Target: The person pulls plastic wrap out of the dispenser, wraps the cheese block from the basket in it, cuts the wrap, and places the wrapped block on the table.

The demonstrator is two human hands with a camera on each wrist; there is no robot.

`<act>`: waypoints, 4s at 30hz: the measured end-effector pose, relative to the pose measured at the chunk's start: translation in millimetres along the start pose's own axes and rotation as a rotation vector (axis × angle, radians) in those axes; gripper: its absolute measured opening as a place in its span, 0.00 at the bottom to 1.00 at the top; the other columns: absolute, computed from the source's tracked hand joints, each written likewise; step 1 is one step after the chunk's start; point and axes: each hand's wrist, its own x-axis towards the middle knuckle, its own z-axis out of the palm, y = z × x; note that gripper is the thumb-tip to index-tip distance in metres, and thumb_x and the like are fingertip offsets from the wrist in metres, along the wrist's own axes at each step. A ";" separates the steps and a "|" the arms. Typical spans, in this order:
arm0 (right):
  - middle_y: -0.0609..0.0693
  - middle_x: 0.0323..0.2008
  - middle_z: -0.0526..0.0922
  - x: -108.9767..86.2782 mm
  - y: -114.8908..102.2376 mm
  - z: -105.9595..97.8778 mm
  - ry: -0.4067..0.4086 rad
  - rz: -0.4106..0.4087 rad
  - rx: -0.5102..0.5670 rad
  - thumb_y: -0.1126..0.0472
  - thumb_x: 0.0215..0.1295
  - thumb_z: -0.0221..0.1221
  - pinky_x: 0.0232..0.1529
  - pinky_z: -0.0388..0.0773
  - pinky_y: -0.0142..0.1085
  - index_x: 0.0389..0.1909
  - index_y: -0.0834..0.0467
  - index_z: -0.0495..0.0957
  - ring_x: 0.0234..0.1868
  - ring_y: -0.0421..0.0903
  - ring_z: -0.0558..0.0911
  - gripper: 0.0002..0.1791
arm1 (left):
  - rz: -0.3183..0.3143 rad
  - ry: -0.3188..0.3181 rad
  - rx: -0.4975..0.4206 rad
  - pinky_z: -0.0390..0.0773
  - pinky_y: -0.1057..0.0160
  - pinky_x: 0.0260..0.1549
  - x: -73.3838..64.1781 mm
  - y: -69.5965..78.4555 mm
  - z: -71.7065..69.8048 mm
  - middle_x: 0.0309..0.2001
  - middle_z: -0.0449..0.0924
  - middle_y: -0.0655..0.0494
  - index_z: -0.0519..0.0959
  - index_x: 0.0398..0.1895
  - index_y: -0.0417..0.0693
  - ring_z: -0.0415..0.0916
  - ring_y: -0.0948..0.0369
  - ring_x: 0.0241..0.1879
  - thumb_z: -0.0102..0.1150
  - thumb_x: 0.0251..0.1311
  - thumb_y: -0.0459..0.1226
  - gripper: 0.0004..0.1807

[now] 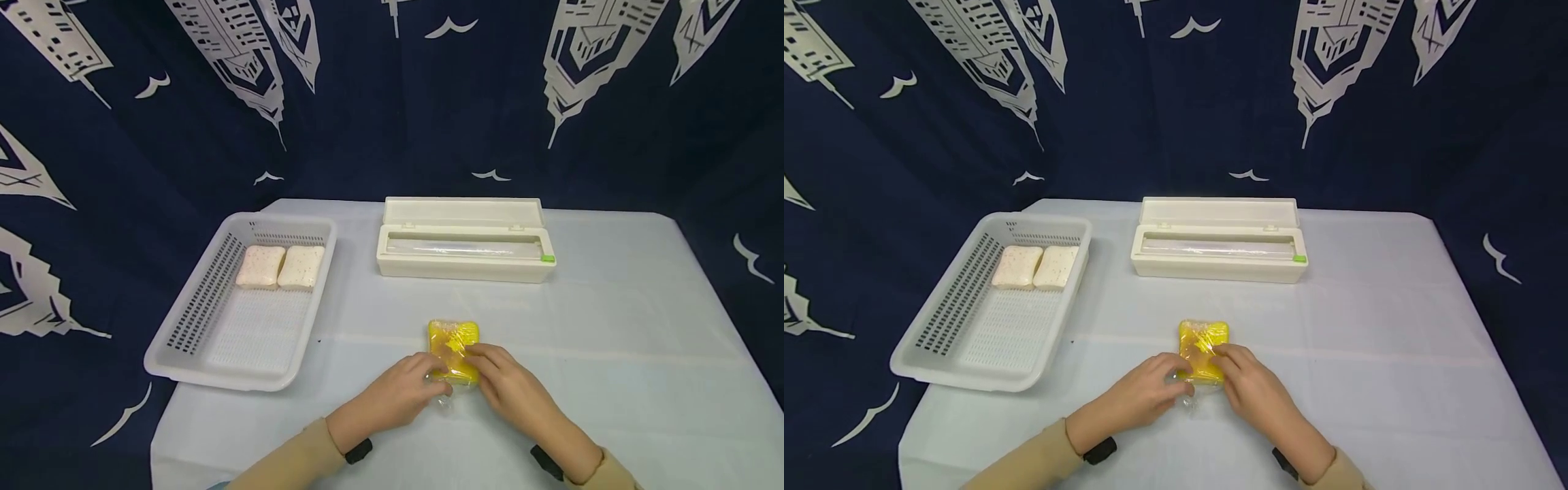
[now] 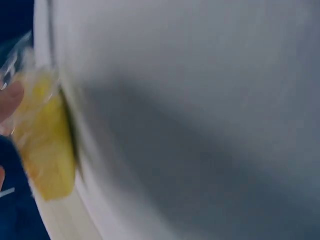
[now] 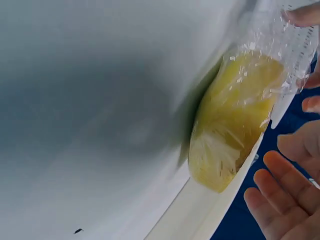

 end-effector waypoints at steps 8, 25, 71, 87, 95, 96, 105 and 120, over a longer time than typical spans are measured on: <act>0.52 0.50 0.82 -7.0 -0.8 2.9 -0.014 -0.058 0.054 0.77 0.42 0.72 0.46 0.83 0.38 0.39 0.58 0.82 0.52 0.49 0.81 0.21 | 0.124 -0.017 0.056 0.71 0.66 0.63 3.3 2.2 9.1 0.56 0.75 0.56 0.83 0.42 0.60 0.73 0.61 0.59 0.60 0.65 0.37 0.08; 0.53 0.49 0.83 -5.8 -1.2 2.1 -0.084 -0.010 0.034 0.63 0.36 0.80 0.48 0.83 0.39 0.48 0.62 0.79 0.51 0.49 0.82 0.34 | -0.441 0.080 -0.609 0.78 0.78 0.36 46.9 -2.2 -9.8 0.36 0.84 0.56 0.82 0.36 0.46 0.79 0.69 0.35 0.66 0.60 0.34 0.03; 0.59 0.62 0.74 14.3 -21.3 5.6 -0.067 0.024 -0.083 0.49 0.44 0.77 0.30 0.82 0.42 0.38 0.48 0.85 0.31 0.50 0.84 0.19 | -0.379 -0.121 -0.289 0.73 0.69 0.54 22.7 -26.5 1.5 0.51 0.78 0.61 0.83 0.55 0.54 0.70 0.62 0.51 0.52 0.68 0.28 0.19; 0.46 0.31 0.85 28.6 -7.5 5.1 0.001 0.236 0.097 0.62 0.52 0.73 0.28 0.80 0.31 0.28 0.54 0.82 0.29 0.42 0.84 0.08 | -0.504 -0.204 -0.472 0.72 0.67 0.55 25.5 -22.1 4.8 0.57 0.73 0.61 0.76 0.64 0.51 0.65 0.63 0.56 0.58 0.65 0.43 0.23; 0.45 0.24 0.77 39.8 1.8 14.0 -0.106 0.467 0.260 0.62 0.51 0.74 0.27 0.70 0.28 0.25 0.56 0.78 0.25 0.38 0.73 0.11 | -0.623 -0.040 -0.428 0.69 0.75 0.37 35.2 -17.2 17.9 0.38 0.76 0.62 0.83 0.44 0.50 0.67 0.68 0.37 0.71 0.55 0.50 0.19; 0.46 0.25 0.76 41.0 2.8 15.1 -0.120 0.505 0.281 0.62 0.51 0.74 0.27 0.69 0.28 0.26 0.57 0.77 0.26 0.39 0.72 0.13 | -0.648 -0.015 -0.449 0.69 0.75 0.35 36.3 -16.5 19.3 0.37 0.75 0.62 0.83 0.41 0.49 0.67 0.68 0.35 0.72 0.54 0.49 0.17; 0.61 0.38 0.68 36.7 15.1 16.4 -0.266 0.864 0.369 0.42 0.55 0.70 0.30 0.68 0.35 0.47 0.71 0.64 0.34 0.50 0.69 0.39 | -0.994 0.114 -0.821 0.66 0.72 0.27 41.3 -18.2 24.7 0.32 0.64 0.55 0.67 0.43 0.38 0.62 0.63 0.30 0.76 0.49 0.42 0.29; 0.61 0.42 0.81 29.1 23.5 1.9 -0.390 0.974 0.591 0.37 0.69 0.55 0.32 0.81 0.36 0.58 0.73 0.68 0.33 0.45 0.80 0.40 | -1.158 -0.011 -0.900 0.77 0.63 0.30 43.0 -31.4 17.3 0.42 0.76 0.44 0.70 0.55 0.32 0.76 0.58 0.31 0.60 0.65 0.51 0.31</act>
